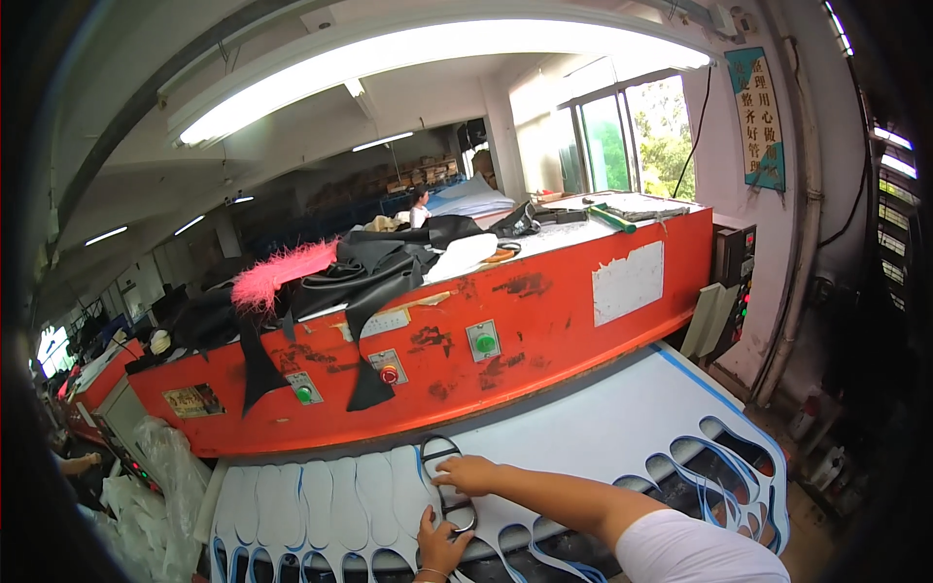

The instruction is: Cutting shoe soles from a sheet of material using a press and a metal die, then trimming them with scissors.

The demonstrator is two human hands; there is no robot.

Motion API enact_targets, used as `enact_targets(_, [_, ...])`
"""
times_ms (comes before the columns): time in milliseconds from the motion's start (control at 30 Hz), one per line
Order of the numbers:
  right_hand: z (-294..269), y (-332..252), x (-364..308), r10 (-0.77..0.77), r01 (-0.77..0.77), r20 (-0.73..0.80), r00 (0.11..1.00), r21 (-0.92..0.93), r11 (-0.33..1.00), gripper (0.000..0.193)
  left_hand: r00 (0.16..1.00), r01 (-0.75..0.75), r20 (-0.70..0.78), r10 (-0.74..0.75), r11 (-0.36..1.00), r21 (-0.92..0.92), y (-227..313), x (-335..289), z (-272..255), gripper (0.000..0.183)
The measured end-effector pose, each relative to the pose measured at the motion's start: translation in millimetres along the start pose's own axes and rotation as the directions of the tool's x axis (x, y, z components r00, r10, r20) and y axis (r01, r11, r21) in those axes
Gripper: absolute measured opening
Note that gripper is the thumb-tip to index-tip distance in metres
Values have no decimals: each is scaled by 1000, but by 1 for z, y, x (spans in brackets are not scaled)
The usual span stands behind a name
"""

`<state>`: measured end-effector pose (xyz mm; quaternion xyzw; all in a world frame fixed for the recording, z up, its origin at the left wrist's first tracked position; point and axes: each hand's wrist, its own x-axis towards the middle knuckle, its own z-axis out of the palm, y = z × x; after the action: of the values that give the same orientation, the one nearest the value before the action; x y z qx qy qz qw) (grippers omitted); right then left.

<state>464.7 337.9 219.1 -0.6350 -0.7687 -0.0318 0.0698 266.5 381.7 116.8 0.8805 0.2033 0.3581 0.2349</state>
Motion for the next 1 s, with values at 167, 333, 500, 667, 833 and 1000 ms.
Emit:
enact_targets(167, [22, 15, 40, -29, 43, 62, 998, -249, 968, 35, 997, -72, 39, 69, 993, 91, 5, 15, 4, 32])
enact_targets(333, [47, 46, 66, -170, 152, -46, 984, -263, 953, 16, 988, 93, 142, -60, 966, -241, 42, 52, -10, 24])
enact_targets(500, [40, 70, 85, -643, 563, -297, 706, -315, 764, 13, 985, 156, -1, -171, 901, -404, -3, 56, 18, 36])
enact_targets(667, [39, 109, 43, -618, 530, -498, 608, -325, 783, 10, 962, -152, 262, 79, 950, 273, 29, 71, 40, 82])
enact_targets(833, [-43, 109, 0, -364, 526, -795, 486, -67, 848, 8, 973, -101, 230, 2, 904, 416, 11, 100, 27, 40])
enact_targets(1000, [-107, 80, -54, 642, -412, -459, 615, 507, 757, 21, 762, -339, 627, -162, 726, 599, 4, 177, 43, 54])
